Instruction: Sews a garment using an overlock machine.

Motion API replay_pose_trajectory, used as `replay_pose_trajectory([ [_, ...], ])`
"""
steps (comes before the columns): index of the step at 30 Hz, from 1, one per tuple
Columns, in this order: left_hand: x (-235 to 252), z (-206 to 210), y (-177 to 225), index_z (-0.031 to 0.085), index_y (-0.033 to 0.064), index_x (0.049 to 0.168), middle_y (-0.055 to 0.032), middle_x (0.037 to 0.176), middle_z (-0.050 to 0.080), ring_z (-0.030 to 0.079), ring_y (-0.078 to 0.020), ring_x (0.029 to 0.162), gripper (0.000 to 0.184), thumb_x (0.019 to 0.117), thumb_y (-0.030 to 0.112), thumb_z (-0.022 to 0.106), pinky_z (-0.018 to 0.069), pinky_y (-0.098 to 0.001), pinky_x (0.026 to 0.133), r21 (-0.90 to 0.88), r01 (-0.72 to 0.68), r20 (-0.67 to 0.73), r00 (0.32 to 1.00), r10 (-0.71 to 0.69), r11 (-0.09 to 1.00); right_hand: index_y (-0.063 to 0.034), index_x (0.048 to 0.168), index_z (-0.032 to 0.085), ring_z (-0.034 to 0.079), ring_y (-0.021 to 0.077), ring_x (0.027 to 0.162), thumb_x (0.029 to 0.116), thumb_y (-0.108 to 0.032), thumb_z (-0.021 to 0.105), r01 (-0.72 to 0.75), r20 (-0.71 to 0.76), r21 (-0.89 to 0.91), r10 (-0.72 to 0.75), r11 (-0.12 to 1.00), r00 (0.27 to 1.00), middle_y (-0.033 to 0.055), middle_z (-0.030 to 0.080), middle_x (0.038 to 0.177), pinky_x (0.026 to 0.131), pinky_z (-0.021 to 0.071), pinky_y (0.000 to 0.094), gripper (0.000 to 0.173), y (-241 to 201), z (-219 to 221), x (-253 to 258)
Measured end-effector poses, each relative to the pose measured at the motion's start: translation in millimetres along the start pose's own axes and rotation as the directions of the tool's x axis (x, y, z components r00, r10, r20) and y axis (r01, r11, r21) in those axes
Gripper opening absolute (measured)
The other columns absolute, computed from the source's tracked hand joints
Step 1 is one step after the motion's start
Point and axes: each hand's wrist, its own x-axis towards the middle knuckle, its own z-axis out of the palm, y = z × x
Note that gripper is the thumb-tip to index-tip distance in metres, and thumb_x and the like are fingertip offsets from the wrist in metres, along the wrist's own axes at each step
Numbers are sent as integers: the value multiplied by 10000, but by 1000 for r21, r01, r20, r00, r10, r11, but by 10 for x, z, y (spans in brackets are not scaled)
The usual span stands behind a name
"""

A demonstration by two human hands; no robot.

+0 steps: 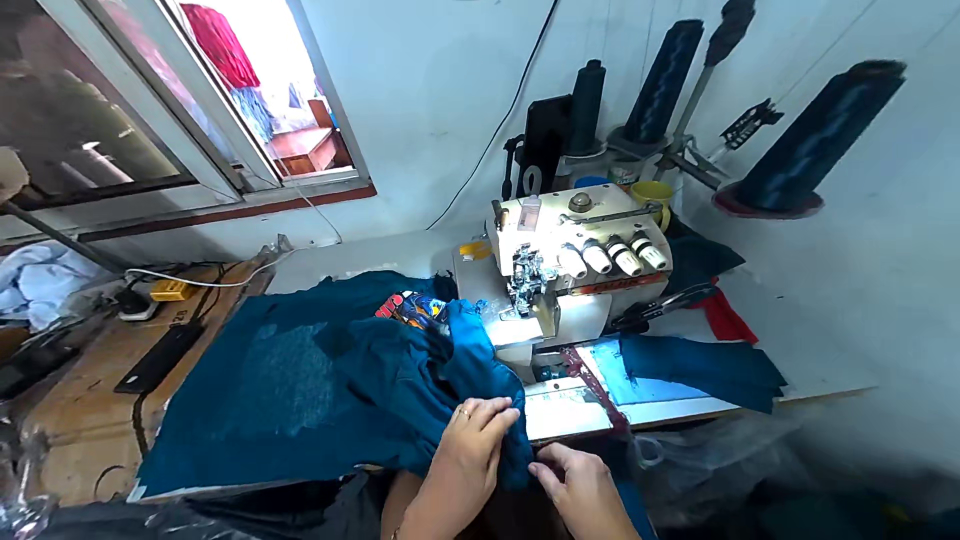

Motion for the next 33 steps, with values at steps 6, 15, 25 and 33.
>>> replay_pose_trajectory([
  [6,94,155,-73,737,141,1216,-92,1183,687,654,-294,1102,358,947,27,530,539,-480,959,64,118,83,989,-124,991,7,1098,669,574,90,474,1007,-169,637,-197,149,673,130,713,980,38,683,684,460,488,240,201,352,370,103],
  [15,68,202,-132,691,163,1341,-135,1251,658,614,-355,1128,386,985,110,550,511,-518,970,93,244,115,960,-253,965,-13,935,671,478,22,562,954,-141,607,-7,179,543,-107,840,978,-22,553,699,543,417,212,144,625,458,41],
  [25,26,79,-248,694,102,1314,-70,1311,673,595,-197,1263,344,1051,164,481,464,-388,1104,-252,282,85,959,-269,926,43,1081,690,716,308,863,955,-105,620,294,-148,36,-286,955,947,190,702,981,768,601,472,206,406,222,-186],
  [33,-356,-266,-88,712,28,1075,-39,1009,705,672,-102,825,324,1089,182,427,591,-262,742,-603,207,-162,914,-373,770,-114,912,712,661,280,838,911,-378,672,549,-368,-467,-717,693,593,99,669,910,721,538,430,267,-4,626,278],
])
